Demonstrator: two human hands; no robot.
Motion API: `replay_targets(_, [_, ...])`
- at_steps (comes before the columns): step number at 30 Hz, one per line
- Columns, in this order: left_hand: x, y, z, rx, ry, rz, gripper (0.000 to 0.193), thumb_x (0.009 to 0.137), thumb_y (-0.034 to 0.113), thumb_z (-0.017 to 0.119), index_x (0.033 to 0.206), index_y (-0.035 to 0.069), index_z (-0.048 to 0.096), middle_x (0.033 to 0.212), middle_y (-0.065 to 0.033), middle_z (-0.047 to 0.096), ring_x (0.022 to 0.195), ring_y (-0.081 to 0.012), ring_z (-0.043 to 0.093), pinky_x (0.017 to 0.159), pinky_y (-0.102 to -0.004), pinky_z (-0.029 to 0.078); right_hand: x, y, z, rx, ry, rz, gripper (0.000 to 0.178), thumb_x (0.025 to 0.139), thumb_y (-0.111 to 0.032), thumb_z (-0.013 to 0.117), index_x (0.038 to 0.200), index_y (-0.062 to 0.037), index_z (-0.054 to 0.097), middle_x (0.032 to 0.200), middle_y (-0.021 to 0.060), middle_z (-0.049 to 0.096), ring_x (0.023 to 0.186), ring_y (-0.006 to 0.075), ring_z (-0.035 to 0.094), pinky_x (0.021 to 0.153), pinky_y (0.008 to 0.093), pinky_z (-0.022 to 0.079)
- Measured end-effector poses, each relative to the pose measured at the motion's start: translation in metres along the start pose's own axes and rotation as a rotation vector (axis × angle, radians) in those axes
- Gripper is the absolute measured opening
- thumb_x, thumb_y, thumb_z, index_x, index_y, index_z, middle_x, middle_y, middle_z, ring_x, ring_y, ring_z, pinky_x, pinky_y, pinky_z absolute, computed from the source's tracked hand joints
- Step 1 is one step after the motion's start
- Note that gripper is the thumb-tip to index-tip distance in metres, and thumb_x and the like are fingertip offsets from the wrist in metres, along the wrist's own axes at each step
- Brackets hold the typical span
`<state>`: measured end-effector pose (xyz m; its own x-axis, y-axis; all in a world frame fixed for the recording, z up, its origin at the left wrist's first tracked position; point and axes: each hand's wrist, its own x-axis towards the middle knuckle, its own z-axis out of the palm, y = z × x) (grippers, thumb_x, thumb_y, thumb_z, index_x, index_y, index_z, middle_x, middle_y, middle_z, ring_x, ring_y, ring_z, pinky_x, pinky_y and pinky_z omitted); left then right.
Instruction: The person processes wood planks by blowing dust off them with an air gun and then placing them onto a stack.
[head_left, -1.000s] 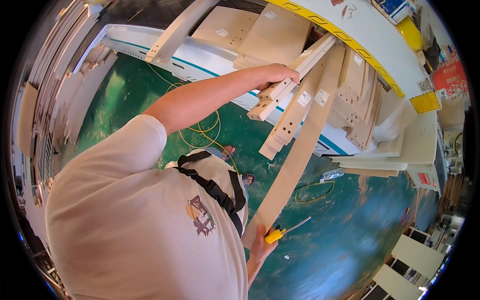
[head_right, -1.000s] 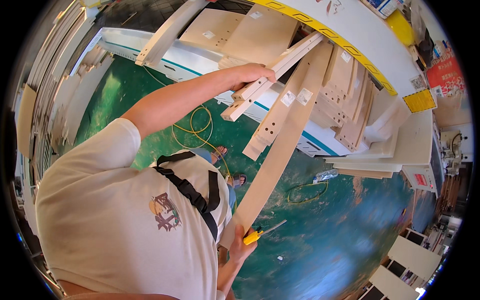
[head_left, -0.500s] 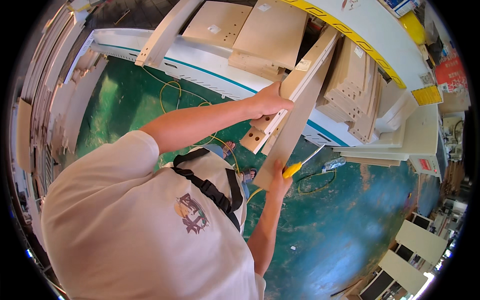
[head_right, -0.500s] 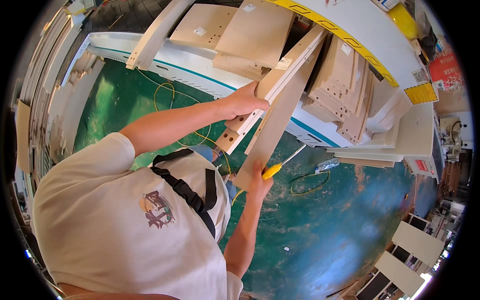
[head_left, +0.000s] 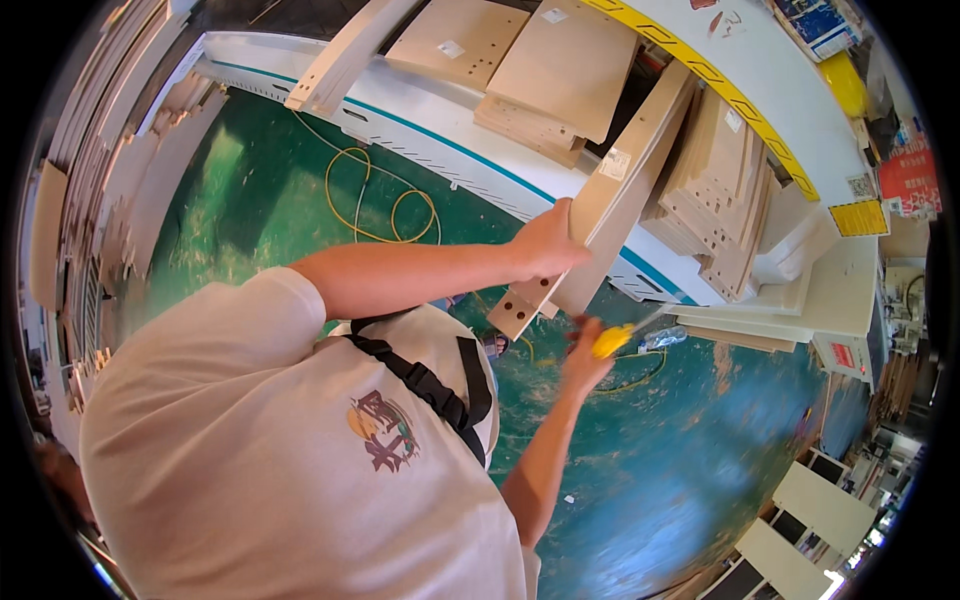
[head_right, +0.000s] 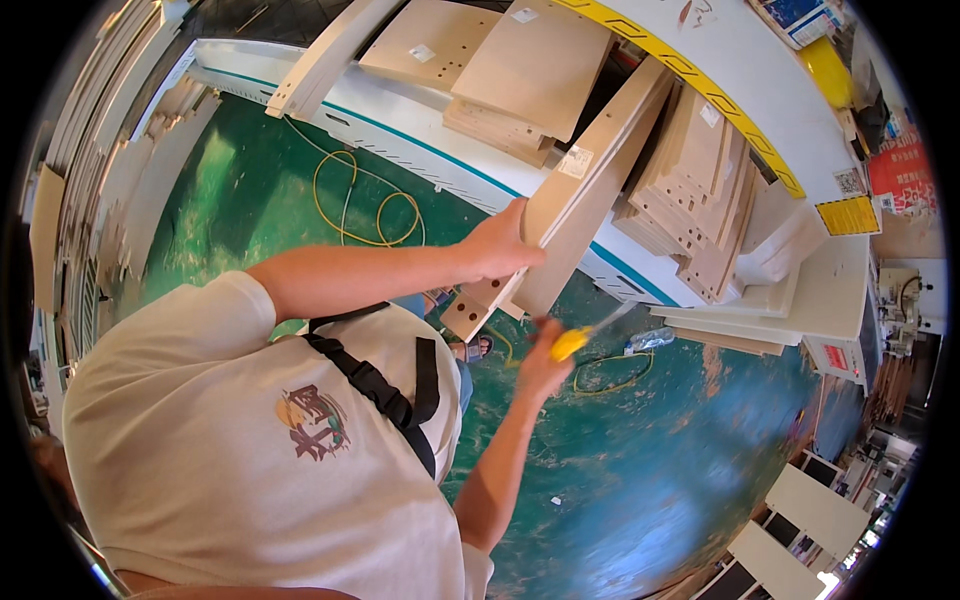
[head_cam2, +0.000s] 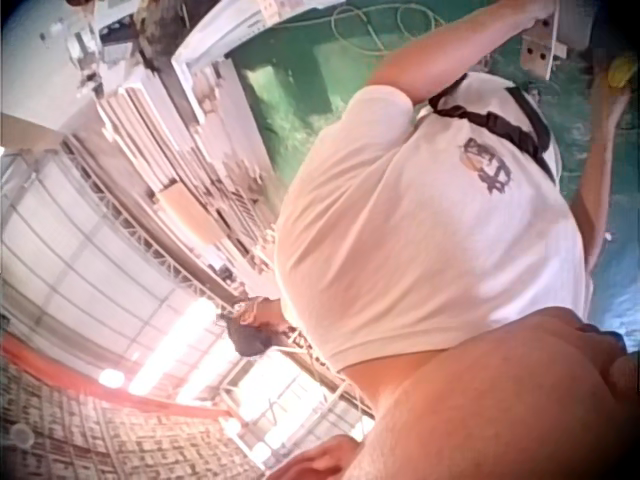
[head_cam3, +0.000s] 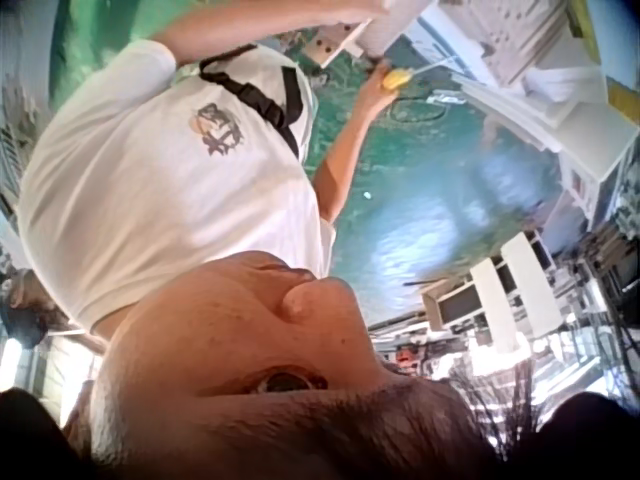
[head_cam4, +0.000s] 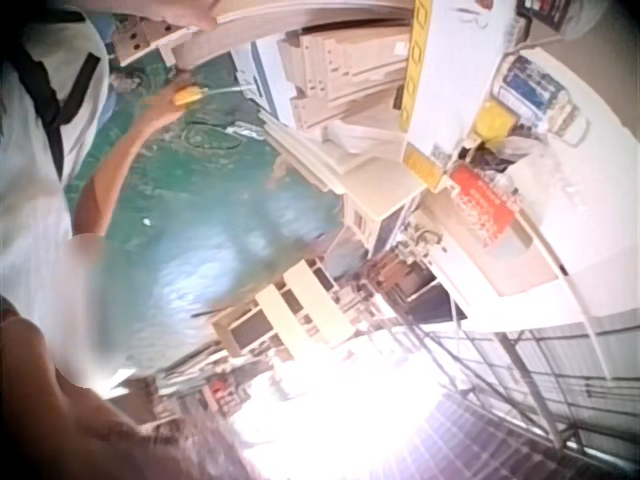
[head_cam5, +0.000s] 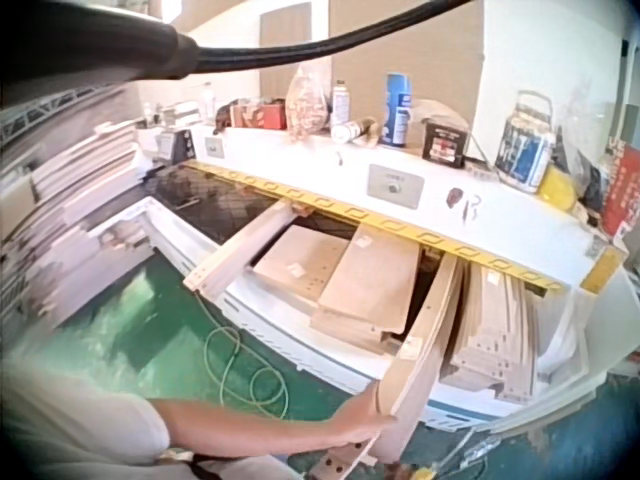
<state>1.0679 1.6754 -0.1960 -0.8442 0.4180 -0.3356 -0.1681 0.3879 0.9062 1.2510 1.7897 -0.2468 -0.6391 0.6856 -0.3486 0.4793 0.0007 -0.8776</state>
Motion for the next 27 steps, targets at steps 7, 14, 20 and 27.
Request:
replay_targets(7, [-0.049,-0.048,0.059,0.149,0.065,0.053,0.092,0.079,0.020,0.080,0.154,0.002,0.029,0.133,-0.0300,0.051,0.124,-0.0483,0.055,0.105,-0.0497,0.048,-0.091,0.047,0.006,0.220,-0.336,0.114,0.042,0.106,-0.041,0.063,0.103,0.0009,0.068,0.082,0.0032,0.066,0.062,0.0082,0.053,0.055,0.0268,0.040])
replay_targets(14, [-0.084,-0.068,0.066,0.076,-0.019,-0.012,0.099,0.083,0.022,0.085,0.159,0.003,0.025,0.141,-0.0283,0.047,0.133,-0.0423,0.049,0.114,-0.0474,0.040,-0.117,0.060,0.030,0.247,-0.127,0.193,0.037,0.099,-0.031,0.076,0.103,0.0051,0.070,0.088,0.0056,0.070,0.076,0.0122,0.063,0.068,0.0307,0.053])
replay_targets(20, [-0.028,-0.057,0.028,-0.139,-0.310,-0.276,0.080,0.096,0.044,0.074,0.153,0.000,0.040,0.133,-0.0180,0.062,0.118,-0.0234,0.062,0.099,-0.0369,0.050,-0.171,0.058,0.014,0.144,-0.133,0.288,0.027,0.098,-0.019,0.075,0.109,0.0053,0.070,0.094,0.0065,0.073,0.085,0.0120,0.065,0.075,0.0312,0.054])
replay_targets(27, [0.041,-0.061,0.014,-0.138,-0.472,-0.137,0.081,0.099,0.038,0.069,0.158,-0.002,0.029,0.145,-0.0251,0.055,0.127,-0.0325,0.060,0.109,-0.0390,0.046,-0.268,0.095,0.006,0.248,-0.207,0.423,0.034,0.096,-0.017,0.076,0.121,0.0031,0.064,0.101,0.0022,0.070,0.085,0.0101,0.061,0.073,0.0276,0.049])
